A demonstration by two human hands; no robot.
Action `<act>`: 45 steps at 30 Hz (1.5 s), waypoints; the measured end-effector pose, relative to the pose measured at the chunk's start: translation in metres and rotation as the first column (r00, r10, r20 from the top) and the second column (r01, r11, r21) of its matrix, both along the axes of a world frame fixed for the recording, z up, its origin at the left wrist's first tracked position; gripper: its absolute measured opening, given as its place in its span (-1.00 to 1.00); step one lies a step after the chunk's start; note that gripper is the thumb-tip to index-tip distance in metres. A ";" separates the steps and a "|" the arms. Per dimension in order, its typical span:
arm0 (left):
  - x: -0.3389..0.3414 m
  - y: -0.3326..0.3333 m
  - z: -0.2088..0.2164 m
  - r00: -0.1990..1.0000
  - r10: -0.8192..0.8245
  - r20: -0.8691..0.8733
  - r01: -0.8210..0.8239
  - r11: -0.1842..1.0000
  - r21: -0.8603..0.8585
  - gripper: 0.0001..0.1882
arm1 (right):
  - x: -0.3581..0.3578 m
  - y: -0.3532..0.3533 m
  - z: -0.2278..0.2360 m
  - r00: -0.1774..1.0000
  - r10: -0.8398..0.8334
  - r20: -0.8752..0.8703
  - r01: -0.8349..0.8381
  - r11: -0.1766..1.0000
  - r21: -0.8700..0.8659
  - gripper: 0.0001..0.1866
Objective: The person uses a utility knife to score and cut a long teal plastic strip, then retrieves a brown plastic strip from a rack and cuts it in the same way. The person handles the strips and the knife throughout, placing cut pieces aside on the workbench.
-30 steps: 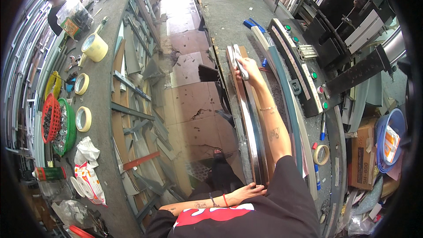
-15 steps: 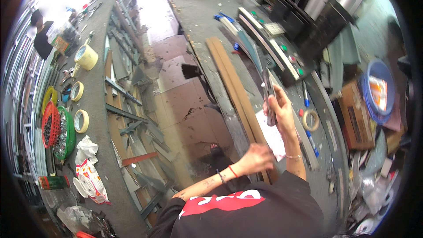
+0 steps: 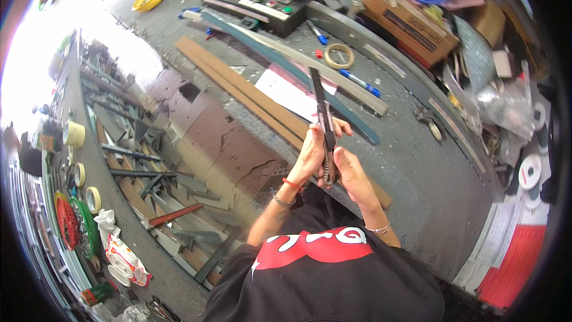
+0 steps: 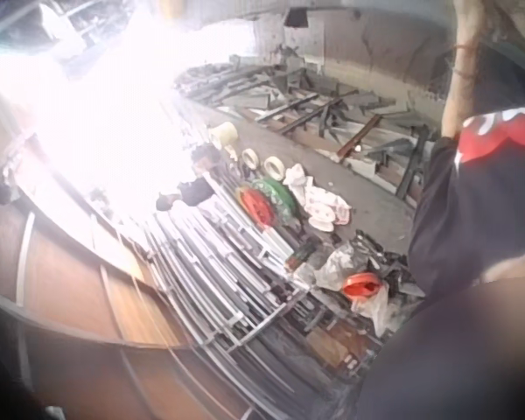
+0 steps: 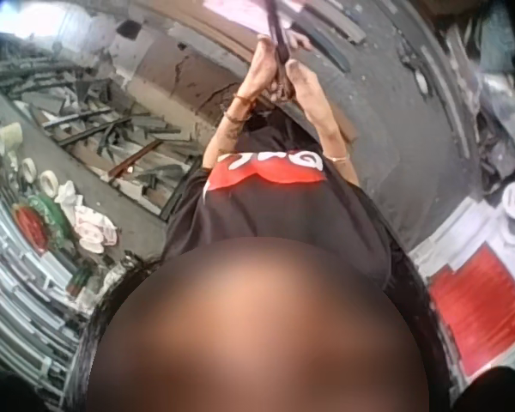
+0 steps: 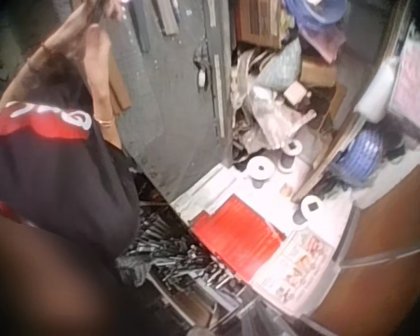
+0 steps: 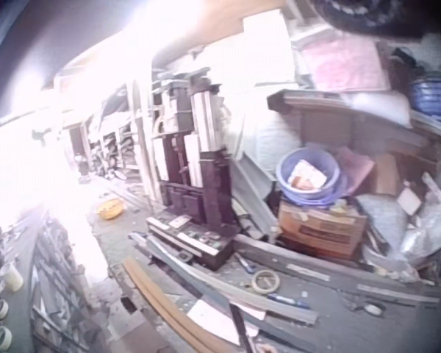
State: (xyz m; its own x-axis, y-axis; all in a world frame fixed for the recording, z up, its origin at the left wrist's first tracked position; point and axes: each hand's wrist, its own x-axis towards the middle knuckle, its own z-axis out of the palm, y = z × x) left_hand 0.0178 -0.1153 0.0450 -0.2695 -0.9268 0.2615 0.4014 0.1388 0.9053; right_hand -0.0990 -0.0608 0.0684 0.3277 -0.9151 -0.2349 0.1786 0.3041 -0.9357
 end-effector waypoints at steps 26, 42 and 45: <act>-0.270 0.121 -0.003 0.961 -0.169 -0.220 0.212 0.960 0.185 -0.26 | -0.260 0.128 -0.001 0.952 -0.014 0.305 0.024 0.999 -0.028 -0.70; -0.270 0.127 0.004 0.993 -0.007 -0.120 0.010 1.000 0.029 -0.21 | -0.268 0.129 -0.014 0.899 -0.012 0.438 0.030 0.999 -0.035 -0.58; -0.273 0.136 0.001 0.992 -0.010 -0.122 0.020 0.996 0.084 -0.22 | -0.265 0.129 -0.015 0.920 -0.019 0.391 0.026 1.000 -0.013 -0.60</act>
State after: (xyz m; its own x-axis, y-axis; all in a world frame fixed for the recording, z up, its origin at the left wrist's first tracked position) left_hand -0.2552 0.0210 0.0459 -0.2546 -0.9432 0.2132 0.5104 0.0562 0.8581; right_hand -0.3644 0.0680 0.0530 0.3694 -0.9261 -0.0763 0.5382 0.2802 -0.7949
